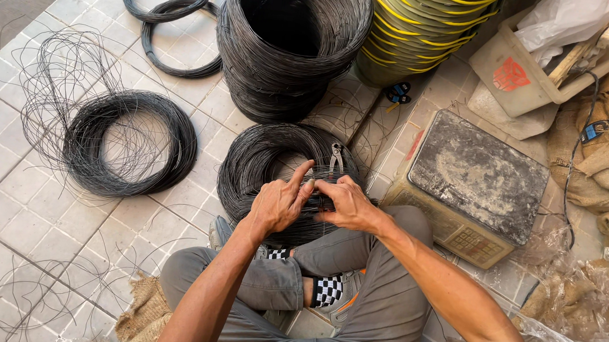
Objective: The person sits on a tiled floor and uses red-handled pliers to cut sections of black wire from a large coil. They pull the wire taut, cut it, and then coil the cut pieces into smaller bundles, placing them on a nearby scale.
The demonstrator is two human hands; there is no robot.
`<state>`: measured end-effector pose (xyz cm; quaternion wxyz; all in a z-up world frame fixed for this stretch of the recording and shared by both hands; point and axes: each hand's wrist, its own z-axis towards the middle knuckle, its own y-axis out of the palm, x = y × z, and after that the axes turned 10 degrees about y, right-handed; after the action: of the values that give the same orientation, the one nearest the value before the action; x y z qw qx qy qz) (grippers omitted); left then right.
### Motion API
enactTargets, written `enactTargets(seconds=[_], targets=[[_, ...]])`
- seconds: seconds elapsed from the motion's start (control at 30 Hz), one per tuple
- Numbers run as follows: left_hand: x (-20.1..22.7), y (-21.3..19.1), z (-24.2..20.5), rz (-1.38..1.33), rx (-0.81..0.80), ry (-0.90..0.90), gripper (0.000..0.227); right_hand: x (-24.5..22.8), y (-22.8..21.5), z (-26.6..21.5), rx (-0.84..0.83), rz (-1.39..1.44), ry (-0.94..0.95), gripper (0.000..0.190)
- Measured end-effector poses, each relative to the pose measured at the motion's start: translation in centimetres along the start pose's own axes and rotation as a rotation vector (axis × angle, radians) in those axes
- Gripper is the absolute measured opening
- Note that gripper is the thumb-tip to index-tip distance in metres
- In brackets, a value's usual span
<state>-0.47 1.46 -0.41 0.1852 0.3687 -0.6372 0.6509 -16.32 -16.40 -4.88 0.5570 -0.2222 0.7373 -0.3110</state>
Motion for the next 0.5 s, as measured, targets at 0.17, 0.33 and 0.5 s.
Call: enactTargets(seconds=[0.17,0.33,0.5], targets=[[0.5,-0.2,0.1,-0.001,-0.011,0.013,0.062,-2.3,-1.8,-0.4,-0.011,0.292,0.04,0.037],[0.9,-0.4,0.2,0.002,-0.002,0.022,0.061,0.4,-0.9,1.0,-0.079,0.577,0.199,0.036],[0.1,-0.8,-0.1,-0.011,0.042,0.0,0.062,-2.9,-0.6,0.9,0.23,0.58,0.157,0.037]])
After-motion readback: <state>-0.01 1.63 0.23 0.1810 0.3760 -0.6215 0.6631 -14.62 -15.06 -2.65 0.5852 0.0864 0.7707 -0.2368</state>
